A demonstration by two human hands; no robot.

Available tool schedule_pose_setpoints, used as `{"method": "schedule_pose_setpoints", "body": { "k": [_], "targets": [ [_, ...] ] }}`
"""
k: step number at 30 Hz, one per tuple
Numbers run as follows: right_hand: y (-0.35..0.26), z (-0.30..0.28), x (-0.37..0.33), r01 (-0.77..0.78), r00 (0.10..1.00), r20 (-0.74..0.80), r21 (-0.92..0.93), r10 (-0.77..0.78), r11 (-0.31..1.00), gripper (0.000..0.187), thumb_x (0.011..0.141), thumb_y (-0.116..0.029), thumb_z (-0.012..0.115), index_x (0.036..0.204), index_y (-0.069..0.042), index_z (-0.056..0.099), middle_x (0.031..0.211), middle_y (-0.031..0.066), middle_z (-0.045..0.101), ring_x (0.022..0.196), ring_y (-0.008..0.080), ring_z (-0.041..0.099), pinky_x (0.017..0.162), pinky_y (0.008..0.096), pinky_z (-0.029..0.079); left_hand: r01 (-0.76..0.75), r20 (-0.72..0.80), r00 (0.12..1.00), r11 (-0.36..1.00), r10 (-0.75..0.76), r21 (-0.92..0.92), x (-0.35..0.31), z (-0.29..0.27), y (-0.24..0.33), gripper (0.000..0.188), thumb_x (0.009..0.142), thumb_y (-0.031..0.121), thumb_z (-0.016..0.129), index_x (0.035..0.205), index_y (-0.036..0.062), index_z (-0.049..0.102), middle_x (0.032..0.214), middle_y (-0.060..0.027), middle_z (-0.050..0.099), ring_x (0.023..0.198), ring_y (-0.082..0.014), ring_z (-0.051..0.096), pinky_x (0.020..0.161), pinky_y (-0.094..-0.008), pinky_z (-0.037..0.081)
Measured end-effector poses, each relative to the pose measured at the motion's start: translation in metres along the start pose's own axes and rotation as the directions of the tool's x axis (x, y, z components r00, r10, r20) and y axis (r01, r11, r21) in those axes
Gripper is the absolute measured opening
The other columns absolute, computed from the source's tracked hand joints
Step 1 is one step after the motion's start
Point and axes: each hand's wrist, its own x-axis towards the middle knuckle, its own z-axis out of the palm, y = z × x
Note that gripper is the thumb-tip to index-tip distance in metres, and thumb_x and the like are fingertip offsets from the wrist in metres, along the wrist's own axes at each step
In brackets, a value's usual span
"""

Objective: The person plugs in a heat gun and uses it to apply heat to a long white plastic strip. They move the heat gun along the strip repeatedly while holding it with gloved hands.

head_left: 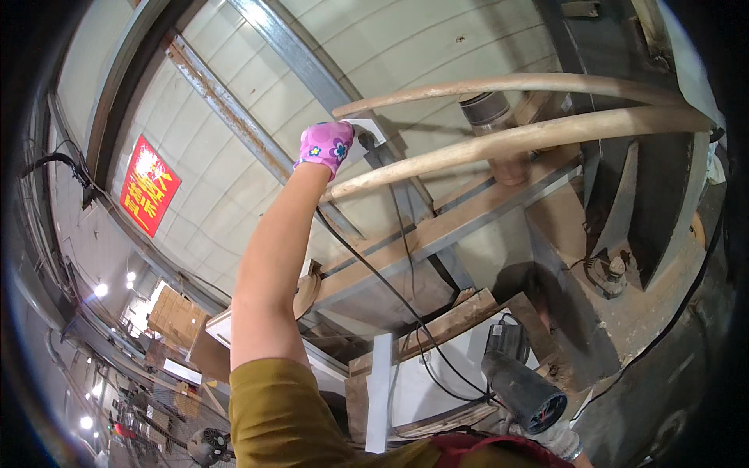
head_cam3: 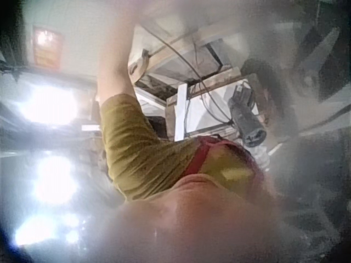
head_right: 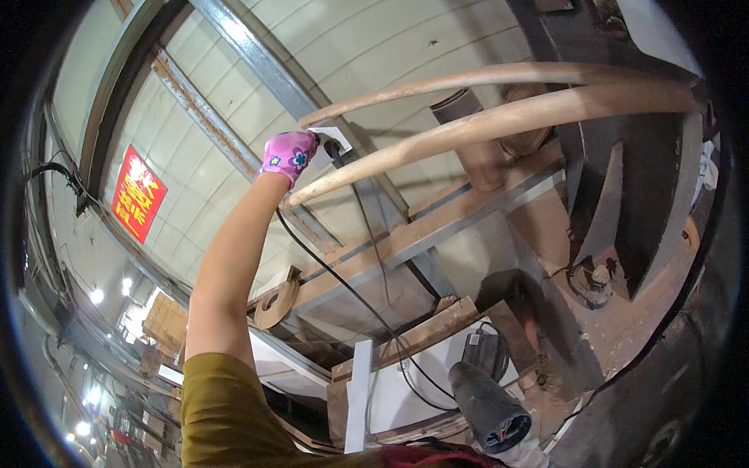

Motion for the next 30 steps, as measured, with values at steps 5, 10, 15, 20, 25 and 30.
{"method": "schedule_pose_setpoints", "body": {
  "k": [5, 10, 15, 20, 25, 30],
  "targets": [
    [-0.004, -0.002, 0.006, 0.02, 1.0, 0.011, -0.009, -0.02, 1.0, 0.039, 0.088, -0.013, 0.069, 0.125, -0.006, 0.059, 0.118, 0.0099, 0.063, 0.106, 0.0234, 0.061, 0.093, 0.0338, 0.05, 0.092, 0.097, 0.992, 0.987, -0.08, -0.129, 0.003, 0.009, -0.007, 0.039, 0.096, 0.03, 0.038, 0.095, 0.0044, 0.068, 0.104, -0.0211, 0.069, 0.097, -0.0411, 0.066, 0.085, -0.047, 0.052],
    [-0.003, -0.003, 0.004, 0.021, 1.0, 0.022, -0.018, -0.02, 1.0, 0.039, 0.088, -0.013, 0.069, 0.126, -0.006, 0.059, 0.119, 0.0099, 0.063, 0.107, 0.0234, 0.061, 0.094, 0.0338, 0.05, 0.093, 0.048, 0.995, 0.983, -0.087, -0.158, 0.006, 0.014, -0.005, 0.04, 0.096, 0.029, 0.037, 0.098, 0.0051, 0.069, 0.105, -0.0206, 0.069, 0.098, -0.0406, 0.066, 0.087, -0.0465, 0.052],
    [0.0, 0.003, -0.006, 0.016, 1.0, 0.02, -0.021, -0.015, 1.0, 0.04, 0.088, -0.013, 0.069, 0.126, -0.006, 0.058, 0.119, 0.0099, 0.063, 0.107, 0.0235, 0.061, 0.094, 0.0337, 0.049, -0.005, 0.027, 1.0, 1.0, 0.006, -0.03, 0.001, 0.002, 0.004, 0.036, 0.096, 0.023, 0.041, 0.101, 0.0024, 0.07, 0.107, -0.0185, 0.07, 0.098, -0.0376, 0.068, 0.084, -0.0434, 0.054],
    [0.002, 0.012, -0.015, 0.021, 1.0, 0.01, -0.027, -0.021, 0.999, 0.041, 0.088, -0.013, 0.069, 0.127, -0.006, 0.058, 0.12, 0.01, 0.063, 0.108, 0.0235, 0.061, 0.094, 0.0336, 0.049, 0.141, 0.077, 0.989, 0.958, -0.125, -0.249, -0.007, -0.007, -0.002, 0.034, 0.095, 0.031, 0.046, 0.095, 0.0081, 0.072, 0.102, -0.0187, 0.07, 0.098, -0.0374, 0.068, 0.085, -0.0457, 0.052],
    [0.004, 0.009, -0.024, 0.007, 1.0, 0.004, -0.039, -0.007, 0.999, 0.042, 0.088, -0.013, 0.069, 0.128, -0.006, 0.057, 0.121, 0.01, 0.062, 0.109, 0.0236, 0.061, 0.095, 0.0336, 0.049, 0.031, 0.033, 0.999, 0.998, -0.029, -0.051, -0.008, -0.005, 0.001, 0.029, 0.093, 0.022, 0.051, 0.107, 0.0095, 0.073, 0.11, -0.0166, 0.07, 0.101, -0.0356, 0.068, 0.085, -0.0432, 0.054],
    [0.001, 0.011, -0.007, 0.024, 0.999, 0.035, -0.053, -0.022, 0.998, 0.042, 0.089, -0.013, 0.069, 0.128, -0.006, 0.057, 0.122, 0.0101, 0.062, 0.109, 0.0236, 0.06, 0.095, 0.0335, 0.049, -0.015, -0.001, 1.0, 0.999, 0.015, -0.036, -0.003, -0.006, 0.006, 0.029, 0.094, 0.02, 0.049, 0.11, 0.0091, 0.071, 0.11, -0.0173, 0.07, 0.101, -0.0346, 0.068, 0.084, -0.0429, 0.055]
  ]
}}
